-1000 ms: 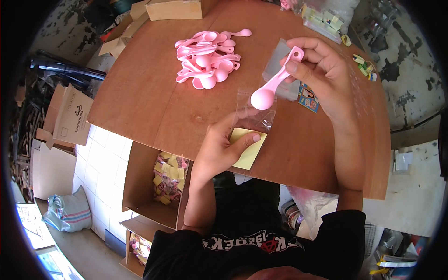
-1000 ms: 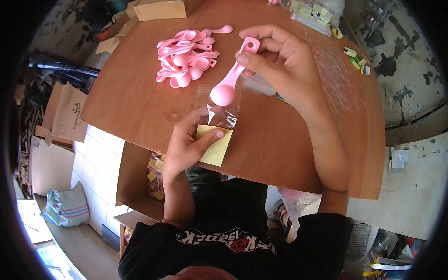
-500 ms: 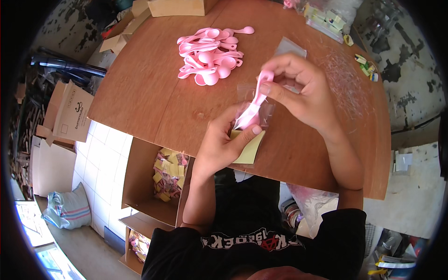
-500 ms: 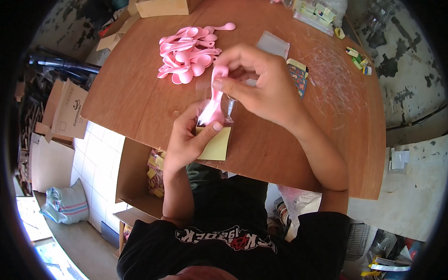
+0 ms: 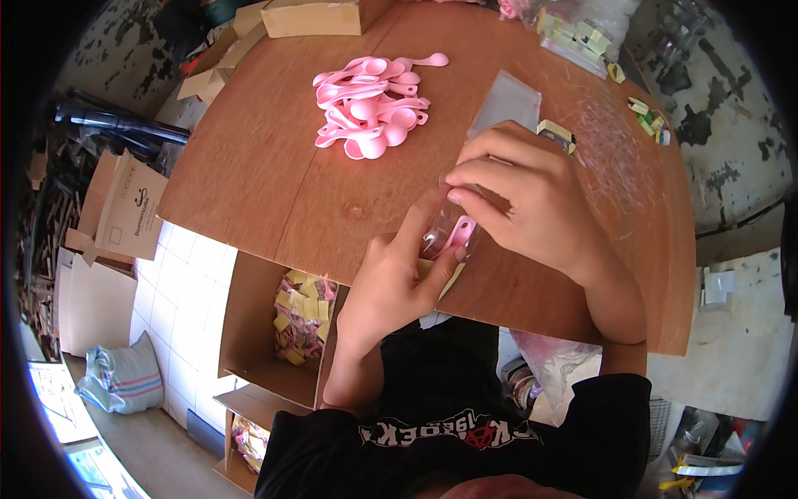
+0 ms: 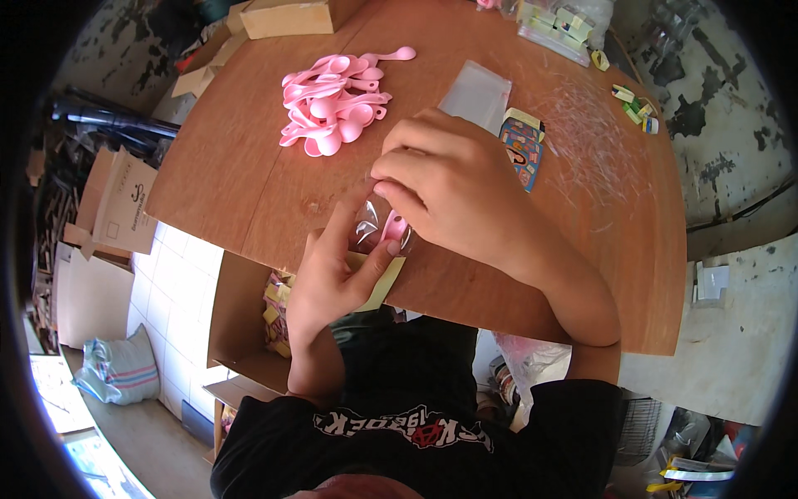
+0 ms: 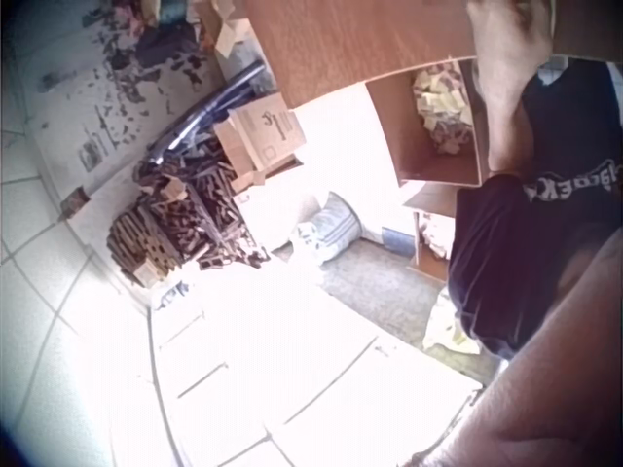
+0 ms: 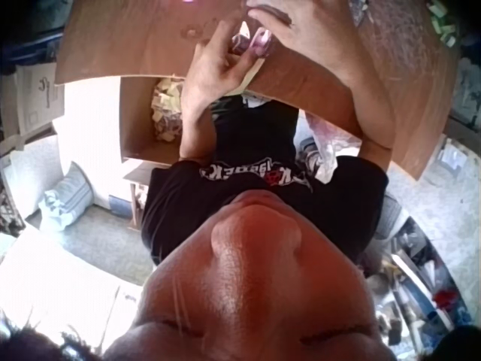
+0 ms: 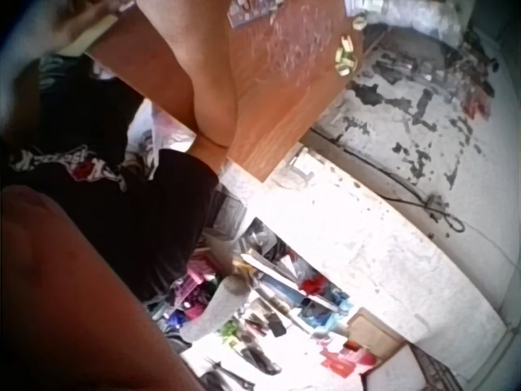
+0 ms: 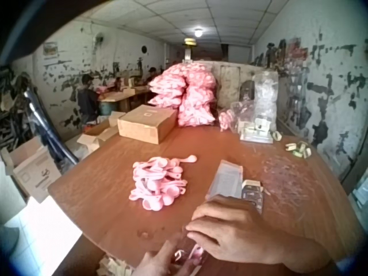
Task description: The person repeatedly picks up pink plastic spoons and small yellow paper pieces, places them into clear plastic bags, and seals the bags. The person handles the items one at a time and stacks the sealed bags on the table.
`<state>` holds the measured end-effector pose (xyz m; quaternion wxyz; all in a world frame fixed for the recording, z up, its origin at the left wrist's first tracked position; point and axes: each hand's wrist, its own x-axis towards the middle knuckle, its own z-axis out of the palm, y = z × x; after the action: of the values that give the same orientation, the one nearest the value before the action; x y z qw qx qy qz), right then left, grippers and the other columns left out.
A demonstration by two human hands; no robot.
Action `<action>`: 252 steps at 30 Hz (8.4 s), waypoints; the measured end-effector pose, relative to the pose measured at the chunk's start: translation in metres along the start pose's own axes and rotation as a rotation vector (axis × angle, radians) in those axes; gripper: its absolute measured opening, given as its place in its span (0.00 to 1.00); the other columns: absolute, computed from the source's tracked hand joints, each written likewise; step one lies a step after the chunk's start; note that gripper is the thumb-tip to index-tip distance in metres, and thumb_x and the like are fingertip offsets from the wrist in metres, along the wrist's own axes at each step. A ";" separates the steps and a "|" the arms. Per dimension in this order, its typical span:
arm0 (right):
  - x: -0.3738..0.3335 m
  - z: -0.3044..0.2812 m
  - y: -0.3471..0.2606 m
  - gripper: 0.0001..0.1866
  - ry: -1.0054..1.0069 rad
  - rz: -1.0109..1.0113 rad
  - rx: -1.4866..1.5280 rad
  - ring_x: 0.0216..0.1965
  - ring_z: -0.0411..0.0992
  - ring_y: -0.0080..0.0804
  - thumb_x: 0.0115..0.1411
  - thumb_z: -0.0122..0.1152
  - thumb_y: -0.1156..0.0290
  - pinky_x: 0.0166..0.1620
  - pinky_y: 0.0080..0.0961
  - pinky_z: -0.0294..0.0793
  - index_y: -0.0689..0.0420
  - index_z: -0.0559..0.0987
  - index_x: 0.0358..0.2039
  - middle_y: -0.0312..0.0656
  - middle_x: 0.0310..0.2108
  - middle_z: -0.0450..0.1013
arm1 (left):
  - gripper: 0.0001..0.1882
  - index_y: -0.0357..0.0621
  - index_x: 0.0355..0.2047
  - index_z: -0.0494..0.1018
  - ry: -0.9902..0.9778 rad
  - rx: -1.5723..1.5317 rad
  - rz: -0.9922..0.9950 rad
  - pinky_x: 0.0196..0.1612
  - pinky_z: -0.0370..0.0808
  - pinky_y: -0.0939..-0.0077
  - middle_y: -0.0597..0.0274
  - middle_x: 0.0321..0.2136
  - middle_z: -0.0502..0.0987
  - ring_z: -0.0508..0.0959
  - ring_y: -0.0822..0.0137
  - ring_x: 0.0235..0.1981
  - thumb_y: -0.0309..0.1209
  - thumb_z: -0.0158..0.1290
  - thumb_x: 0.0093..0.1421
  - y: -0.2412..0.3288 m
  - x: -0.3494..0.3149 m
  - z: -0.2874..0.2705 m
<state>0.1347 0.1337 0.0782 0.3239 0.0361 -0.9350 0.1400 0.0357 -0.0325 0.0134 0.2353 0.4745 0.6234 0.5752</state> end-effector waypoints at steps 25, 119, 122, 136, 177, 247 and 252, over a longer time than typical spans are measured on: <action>-0.078 -0.170 0.190 0.18 0.238 0.520 0.960 0.40 0.75 0.45 0.64 0.54 0.59 0.47 0.38 0.72 0.63 0.82 0.38 0.43 0.40 0.75 | 0.36 0.38 0.69 0.54 0.187 -0.345 0.004 0.41 0.78 0.74 0.54 0.32 0.83 0.83 0.65 0.35 0.28 0.56 0.65 0.004 -0.003 0.004; -0.051 0.035 0.035 0.11 -0.163 0.328 0.767 0.37 0.76 0.24 0.61 0.53 0.88 0.39 0.18 0.75 0.67 0.83 0.40 0.45 0.40 0.77 | 0.11 0.29 0.38 0.81 -0.077 -0.361 0.176 0.42 0.77 0.78 0.53 0.37 0.84 0.82 0.69 0.39 0.11 0.51 0.59 -0.053 0.025 -0.051; -0.051 0.042 0.031 0.09 -0.056 0.367 0.959 0.37 0.78 0.25 0.58 0.61 0.84 0.38 0.20 0.78 0.64 0.84 0.39 0.43 0.39 0.79 | 0.09 0.29 0.38 0.81 -0.076 -0.378 0.148 0.42 0.79 0.77 0.52 0.39 0.83 0.83 0.68 0.39 0.12 0.56 0.58 -0.054 0.023 -0.048; -0.049 0.024 0.077 0.14 -0.070 0.303 -0.010 0.46 0.77 0.45 0.59 0.67 0.63 0.50 0.38 0.75 0.59 0.83 0.42 0.48 0.44 0.79 | 0.19 0.37 0.45 0.80 -0.465 0.136 -0.199 0.36 0.84 0.75 0.51 0.38 0.85 0.86 0.63 0.33 0.17 0.66 0.51 -0.048 -0.082 -0.129; -0.119 -0.023 0.114 0.17 -0.127 0.655 -0.214 0.43 0.78 0.51 0.55 0.69 0.71 0.47 0.38 0.77 0.62 0.81 0.45 0.52 0.43 0.79 | 0.11 0.29 0.45 0.78 0.176 -0.346 -0.006 0.34 0.80 0.81 0.59 0.31 0.83 0.80 0.75 0.31 0.22 0.61 0.62 -0.018 0.018 -0.016; -0.026 -0.022 0.019 0.03 0.250 0.242 0.161 0.30 0.74 0.23 0.60 0.67 0.78 0.34 0.20 0.71 0.64 0.82 0.33 0.39 0.29 0.78 | 0.09 0.30 0.41 0.81 -0.046 -0.320 -0.150 0.39 0.80 0.78 0.57 0.33 0.84 0.83 0.71 0.35 0.25 0.58 0.65 -0.025 0.025 -0.024; -0.028 -0.026 0.019 0.04 0.367 0.189 0.135 0.30 0.74 0.25 0.60 0.68 0.77 0.34 0.20 0.71 0.64 0.82 0.33 0.40 0.30 0.79 | 0.09 0.30 0.42 0.81 -0.047 -0.380 -0.107 0.39 0.81 0.77 0.56 0.35 0.84 0.83 0.70 0.34 0.24 0.58 0.65 -0.027 0.026 -0.020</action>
<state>0.1688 0.1588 0.0758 0.4707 -0.0563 -0.8482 0.2363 -0.0012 -0.0170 -0.0006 0.3656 0.4010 0.5221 0.6580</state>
